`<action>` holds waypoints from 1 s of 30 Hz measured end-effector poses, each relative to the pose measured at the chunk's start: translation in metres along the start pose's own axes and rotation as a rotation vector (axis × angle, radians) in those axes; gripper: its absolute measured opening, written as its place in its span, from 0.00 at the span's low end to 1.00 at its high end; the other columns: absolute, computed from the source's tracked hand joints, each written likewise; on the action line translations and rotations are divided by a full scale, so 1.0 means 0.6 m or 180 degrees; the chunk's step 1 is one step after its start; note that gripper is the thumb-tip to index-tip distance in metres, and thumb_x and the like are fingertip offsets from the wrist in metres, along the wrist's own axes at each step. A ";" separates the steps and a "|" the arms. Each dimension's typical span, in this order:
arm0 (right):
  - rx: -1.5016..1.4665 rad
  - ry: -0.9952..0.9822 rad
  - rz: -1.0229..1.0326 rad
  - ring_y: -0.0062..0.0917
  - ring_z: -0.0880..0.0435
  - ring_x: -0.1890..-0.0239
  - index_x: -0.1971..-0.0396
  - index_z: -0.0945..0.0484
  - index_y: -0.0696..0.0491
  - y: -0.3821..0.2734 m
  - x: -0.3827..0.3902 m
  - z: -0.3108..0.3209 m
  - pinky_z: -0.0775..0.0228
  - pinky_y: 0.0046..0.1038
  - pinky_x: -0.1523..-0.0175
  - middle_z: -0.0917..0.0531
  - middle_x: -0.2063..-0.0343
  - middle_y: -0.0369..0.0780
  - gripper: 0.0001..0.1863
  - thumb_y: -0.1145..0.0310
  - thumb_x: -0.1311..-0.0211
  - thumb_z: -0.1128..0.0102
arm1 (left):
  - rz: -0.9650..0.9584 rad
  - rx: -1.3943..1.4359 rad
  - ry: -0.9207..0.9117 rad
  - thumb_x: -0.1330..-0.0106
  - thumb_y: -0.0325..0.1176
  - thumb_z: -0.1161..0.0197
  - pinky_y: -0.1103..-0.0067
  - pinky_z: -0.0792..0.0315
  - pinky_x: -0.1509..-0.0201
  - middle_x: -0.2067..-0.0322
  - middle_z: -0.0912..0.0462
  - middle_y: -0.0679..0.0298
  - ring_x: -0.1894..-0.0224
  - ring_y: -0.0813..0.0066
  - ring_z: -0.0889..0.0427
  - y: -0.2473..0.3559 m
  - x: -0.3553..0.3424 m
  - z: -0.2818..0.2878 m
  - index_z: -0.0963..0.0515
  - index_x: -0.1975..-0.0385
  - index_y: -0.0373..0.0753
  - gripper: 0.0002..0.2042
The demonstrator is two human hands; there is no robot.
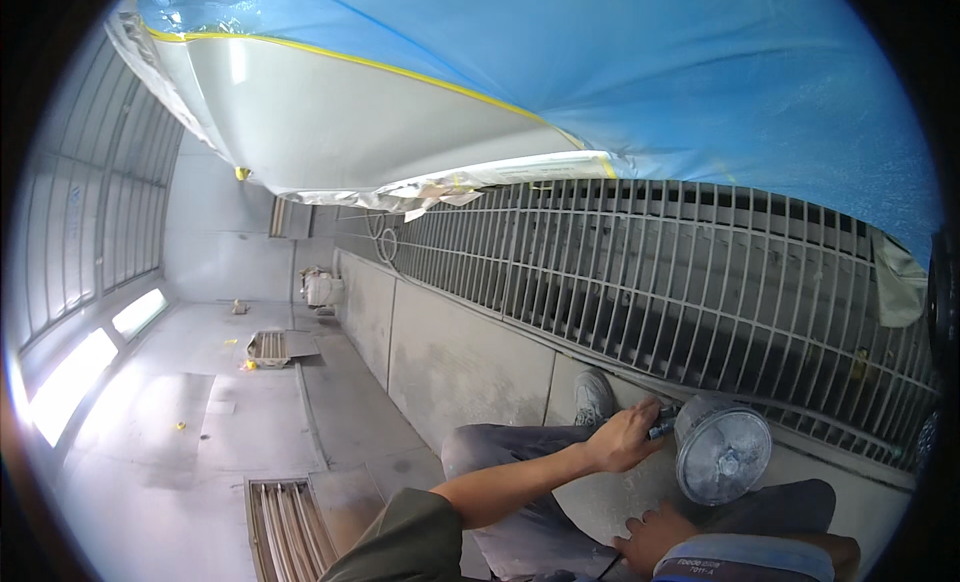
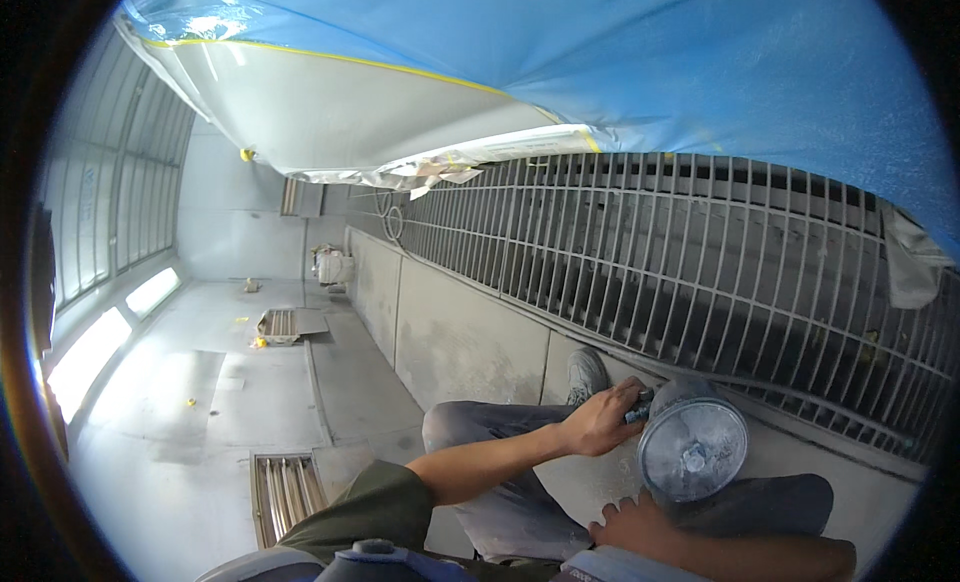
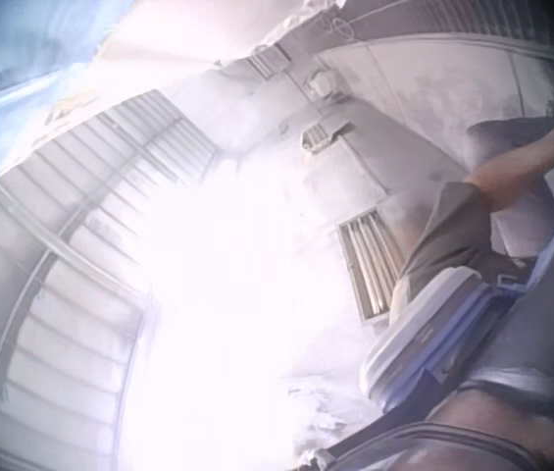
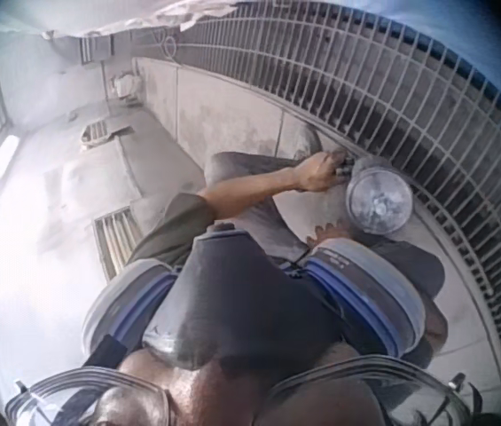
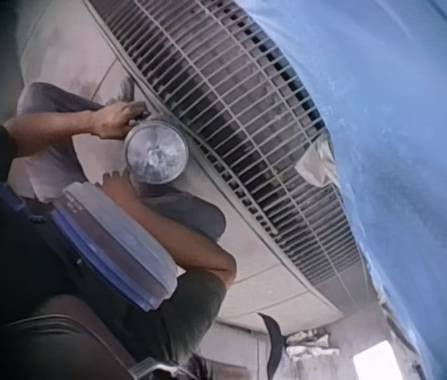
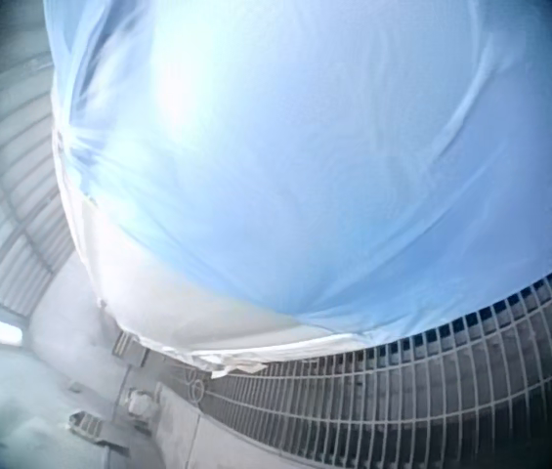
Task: The person uses a spray gun to apply paint to the front fender and hood of a car in a paint booth. The vehicle is masked with paper and tape. The person moves around the vehicle to cover different areas and then walks out of the booth.
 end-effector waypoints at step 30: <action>-0.0027 -0.0560 -0.0185 0.53 0.37 0.32 0.34 0.34 0.58 -0.129 0.032 -0.098 0.73 0.76 0.29 0.29 0.37 0.52 0.27 0.60 0.23 0.71 | 0.0324 0.0272 -0.0897 0.43 0.31 0.35 0.58 0.34 0.34 0.43 0.30 0.35 0.38 0.36 0.31 0.041 -0.014 -0.128 0.37 0.39 0.22 0.33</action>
Point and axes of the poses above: each hand's wrist, its own x-axis away from the middle knuckle, its own z-axis out of the back of the hand, y = z × x, the point moved 8 cm from there along -x, towards the middle knuckle
